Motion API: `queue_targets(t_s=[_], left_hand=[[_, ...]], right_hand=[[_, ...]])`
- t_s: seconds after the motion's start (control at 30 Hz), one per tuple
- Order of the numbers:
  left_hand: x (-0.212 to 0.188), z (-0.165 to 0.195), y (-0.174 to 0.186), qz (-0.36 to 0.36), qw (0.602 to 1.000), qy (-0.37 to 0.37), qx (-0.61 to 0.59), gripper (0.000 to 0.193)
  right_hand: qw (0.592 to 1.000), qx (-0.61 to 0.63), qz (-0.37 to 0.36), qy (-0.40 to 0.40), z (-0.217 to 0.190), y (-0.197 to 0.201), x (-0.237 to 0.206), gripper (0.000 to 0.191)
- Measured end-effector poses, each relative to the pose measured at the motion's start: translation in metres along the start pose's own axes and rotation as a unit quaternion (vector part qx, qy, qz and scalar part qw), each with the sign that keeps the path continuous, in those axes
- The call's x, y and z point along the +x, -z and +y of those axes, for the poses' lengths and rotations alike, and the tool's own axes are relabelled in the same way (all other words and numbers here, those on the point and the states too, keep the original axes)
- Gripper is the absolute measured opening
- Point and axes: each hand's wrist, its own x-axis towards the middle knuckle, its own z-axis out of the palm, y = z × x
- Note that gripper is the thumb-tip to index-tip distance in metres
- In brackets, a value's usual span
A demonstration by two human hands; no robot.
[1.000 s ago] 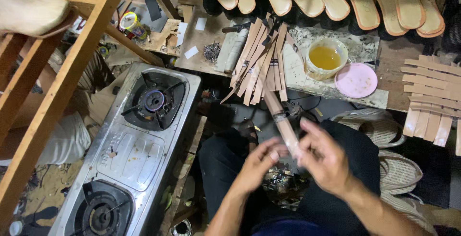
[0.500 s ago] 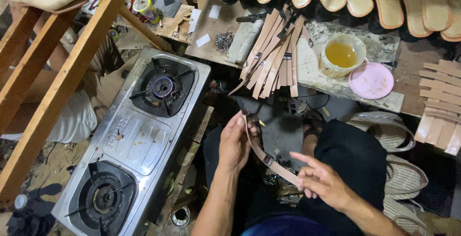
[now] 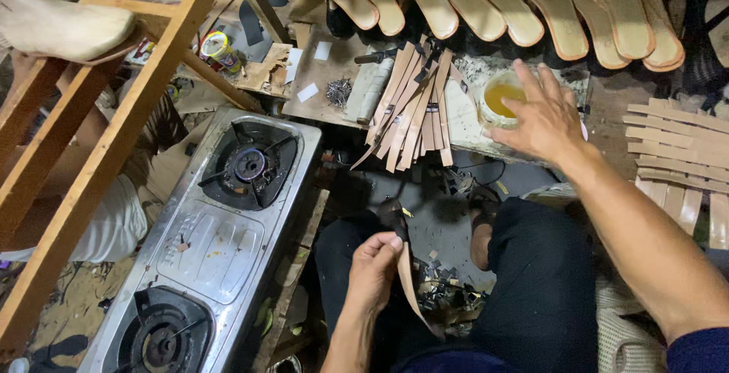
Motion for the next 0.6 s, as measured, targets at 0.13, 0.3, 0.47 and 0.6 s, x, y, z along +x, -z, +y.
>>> queue_targets(t_s=[0.13, 0.3, 0.47, 0.6], left_hand=[[-0.004, -0.002, -0.004, 0.016, 0.999, 0.026, -0.026, 0.014], [0.003, -0.006, -0.012, -0.015, 0.996, 0.043, -0.076, 0.021], [0.010, -0.009, -0.024, -0.074, 0.992, 0.034, -0.097, 0.026], [0.006, -0.009, -0.035, -0.064, 0.991, 0.063, -0.098, 0.029]], right_hand=[[0.996, -0.010, 0.083, 0.032, 0.014, -0.008, -0.002, 0.050], [0.977, 0.183, 0.104, 0.030, -0.005, -0.001, -0.032, 0.025], [0.936, 0.323, 0.057, 0.130, -0.086, 0.014, -0.100, 0.034], [0.933, 0.273, 0.120, 0.203, -0.127, 0.012, -0.127, 0.042]])
